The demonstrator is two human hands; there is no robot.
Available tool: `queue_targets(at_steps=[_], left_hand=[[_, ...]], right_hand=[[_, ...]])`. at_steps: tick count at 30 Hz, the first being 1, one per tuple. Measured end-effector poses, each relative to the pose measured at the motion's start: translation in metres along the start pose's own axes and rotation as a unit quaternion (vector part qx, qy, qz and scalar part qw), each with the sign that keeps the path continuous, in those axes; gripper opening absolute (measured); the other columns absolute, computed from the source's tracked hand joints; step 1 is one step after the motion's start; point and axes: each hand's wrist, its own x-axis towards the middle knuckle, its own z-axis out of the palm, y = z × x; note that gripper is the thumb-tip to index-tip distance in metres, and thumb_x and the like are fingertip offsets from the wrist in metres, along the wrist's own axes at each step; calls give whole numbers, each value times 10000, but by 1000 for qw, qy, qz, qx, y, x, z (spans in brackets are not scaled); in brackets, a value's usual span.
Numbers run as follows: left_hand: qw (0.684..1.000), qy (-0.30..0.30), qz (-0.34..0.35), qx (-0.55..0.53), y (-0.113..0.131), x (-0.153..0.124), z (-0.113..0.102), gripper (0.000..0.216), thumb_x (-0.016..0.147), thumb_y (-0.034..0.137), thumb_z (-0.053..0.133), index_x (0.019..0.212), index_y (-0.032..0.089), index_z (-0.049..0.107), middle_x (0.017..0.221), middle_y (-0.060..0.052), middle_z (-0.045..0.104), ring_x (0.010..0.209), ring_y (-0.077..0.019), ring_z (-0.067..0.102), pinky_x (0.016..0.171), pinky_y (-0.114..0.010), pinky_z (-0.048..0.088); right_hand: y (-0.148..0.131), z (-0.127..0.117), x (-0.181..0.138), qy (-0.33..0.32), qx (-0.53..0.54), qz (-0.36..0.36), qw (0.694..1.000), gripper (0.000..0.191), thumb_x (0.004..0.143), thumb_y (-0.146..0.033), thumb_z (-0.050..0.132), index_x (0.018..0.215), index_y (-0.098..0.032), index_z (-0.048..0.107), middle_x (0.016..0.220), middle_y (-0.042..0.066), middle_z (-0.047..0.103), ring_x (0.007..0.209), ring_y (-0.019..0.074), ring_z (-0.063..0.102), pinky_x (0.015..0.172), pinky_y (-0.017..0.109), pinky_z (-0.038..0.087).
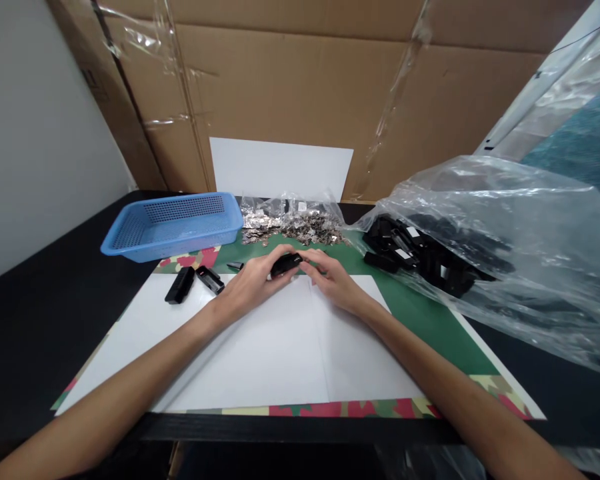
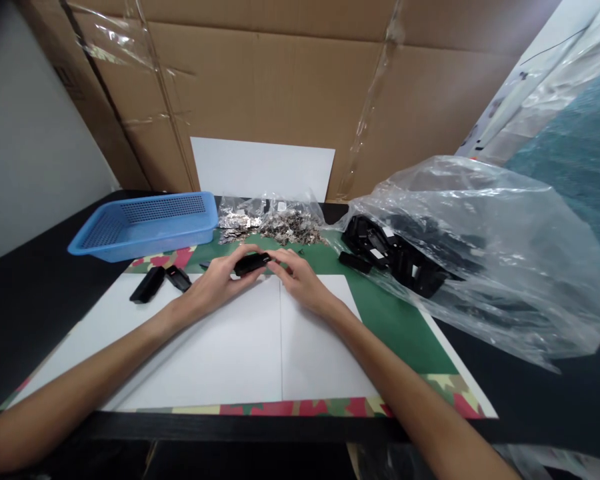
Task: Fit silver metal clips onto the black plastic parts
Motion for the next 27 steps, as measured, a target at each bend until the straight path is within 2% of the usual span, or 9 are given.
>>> queue_targets(at_steps=[2, 5, 9, 13, 16, 20, 23, 27], left_hand=[[999, -13, 29, 19, -1, 0, -1, 319, 996, 379, 605, 1291, 260, 625, 1019, -39, 729, 738, -158, 639, 696, -245, 451], [997, -29, 53, 43, -2, 0, -2, 305, 1027, 368, 553, 1295, 259, 651, 1095, -61, 737, 838, -185, 672, 769, -268, 466], [998, -22, 53, 29, -4, 0, -2, 306, 1007, 379, 591, 1269, 258, 691, 1090, -64, 758, 874, -209, 697, 793, -282, 482], [1000, -16, 11, -25, 1, 3, -1, 280, 993, 406, 608, 1192, 249, 728, 1067, -36, 773, 847, -185, 699, 772, -254, 492], [992, -6, -60, -113, 3, 7, 1, 324, 971, 464, 628, 1140, 209, 735, 898, -36, 764, 717, -163, 668, 681, -242, 496], [970, 0, -111, -215, 1, 10, 4, 344, 943, 482, 659, 1063, 171, 744, 696, -31, 707, 584, -137, 537, 543, -233, 419], [963, 2, -131, -233, 0, 12, 5, 314, 925, 458, 682, 1021, 168, 755, 650, -24, 686, 551, -123, 484, 516, -235, 369], [958, 4, -156, -239, 0, 13, 6, 273, 895, 430, 709, 954, 168, 756, 559, 15, 602, 496, -95, 401, 480, -237, 287]], right_hand=[[-1, 0, -1, -6, -2, 5, 1000, 315, 1066, -330, 508, 1322, -249, 671, 983, 58, 660, 819, 189, 566, 701, 309, 533], [-3, -1, -1, -10, -13, 8, 1000, 318, 1062, -301, 509, 1334, -238, 661, 1009, 64, 667, 866, 193, 589, 716, 306, 535], [-1, -1, -1, 0, -28, 0, 1000, 313, 1056, -314, 519, 1319, -224, 661, 1001, 69, 670, 906, 204, 596, 712, 306, 536], [-1, 2, 0, -1, -30, -4, 1000, 300, 1066, -328, 500, 1294, -228, 666, 997, 68, 665, 903, 204, 603, 713, 308, 538], [-4, 4, -2, 23, -37, -9, 999, 310, 1062, -312, 506, 1339, -226, 615, 1080, 84, 650, 937, 207, 639, 709, 306, 547], [-10, 7, -6, 44, -141, -50, 988, 317, 1062, -272, 500, 1372, -234, 555, 1083, 88, 648, 923, 215, 654, 751, 333, 553], [-12, 7, -8, 30, -200, -76, 976, 310, 1054, -237, 504, 1361, -227, 545, 1083, 91, 653, 896, 219, 660, 756, 340, 558], [-13, 7, -7, 15, -226, -88, 970, 312, 1051, -206, 489, 1360, -224, 527, 1093, 99, 651, 925, 240, 661, 818, 377, 567]])
